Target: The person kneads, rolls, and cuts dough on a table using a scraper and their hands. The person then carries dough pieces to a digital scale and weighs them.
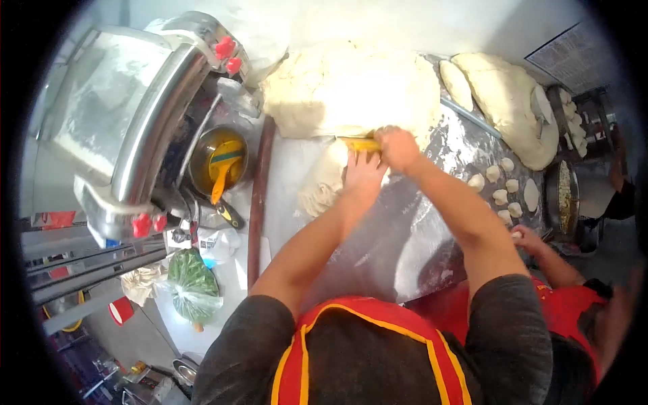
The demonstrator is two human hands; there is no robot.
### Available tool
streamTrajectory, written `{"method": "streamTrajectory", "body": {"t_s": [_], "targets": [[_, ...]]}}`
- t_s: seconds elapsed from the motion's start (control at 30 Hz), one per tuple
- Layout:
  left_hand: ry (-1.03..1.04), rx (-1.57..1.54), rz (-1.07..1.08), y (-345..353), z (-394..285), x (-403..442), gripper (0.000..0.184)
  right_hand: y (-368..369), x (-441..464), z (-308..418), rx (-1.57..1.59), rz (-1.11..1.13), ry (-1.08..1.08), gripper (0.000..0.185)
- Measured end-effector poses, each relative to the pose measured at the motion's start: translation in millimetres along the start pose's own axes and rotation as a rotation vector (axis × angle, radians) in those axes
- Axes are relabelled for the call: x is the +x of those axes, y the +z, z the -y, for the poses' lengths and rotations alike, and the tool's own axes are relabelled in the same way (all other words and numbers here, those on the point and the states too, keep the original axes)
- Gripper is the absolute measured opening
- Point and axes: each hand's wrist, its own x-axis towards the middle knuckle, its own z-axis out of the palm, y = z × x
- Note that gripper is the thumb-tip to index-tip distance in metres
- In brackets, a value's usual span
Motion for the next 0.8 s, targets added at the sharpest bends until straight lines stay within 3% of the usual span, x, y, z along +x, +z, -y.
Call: {"method": "streamTrajectory", "body": {"t_s": [0.03,0.1,0.23,0.33,0.43,0.57,0.8], "targets": [[0.08,-0.004,-0.146,9,3,-18,0.06,2,-8,10,-0.04,-0.006,0.021,0.022],[0.147,0.048,-0.229,23,1,-54,0.057,-10,-30,29,-0.019,-0.037,0.033,0.021],[0.3,-0.008,-0.252,30,11,-93,0.054,-62,-77,35,0.209,-0.083,0.118,0.013],[0.298,-0.33,-0.109,-2,18,-86,0.06,-68,-85,14,0.144,-0.166,0.261,0.013],[0.207,-0.25,-0.32,-27,24,-64,0.074,-94,-76,-8,0.083,-0.199,0.399,0.012],[0.06,-0.064,-0.177,-23,34,-29,0.092,-79,-51,-27,0.004,-0.055,0.262,0.013],[0.074,0.079,-0.062,-18,37,-2,0.07,-49,-60,-27,0.131,-0.017,0.467,0.016]]}}
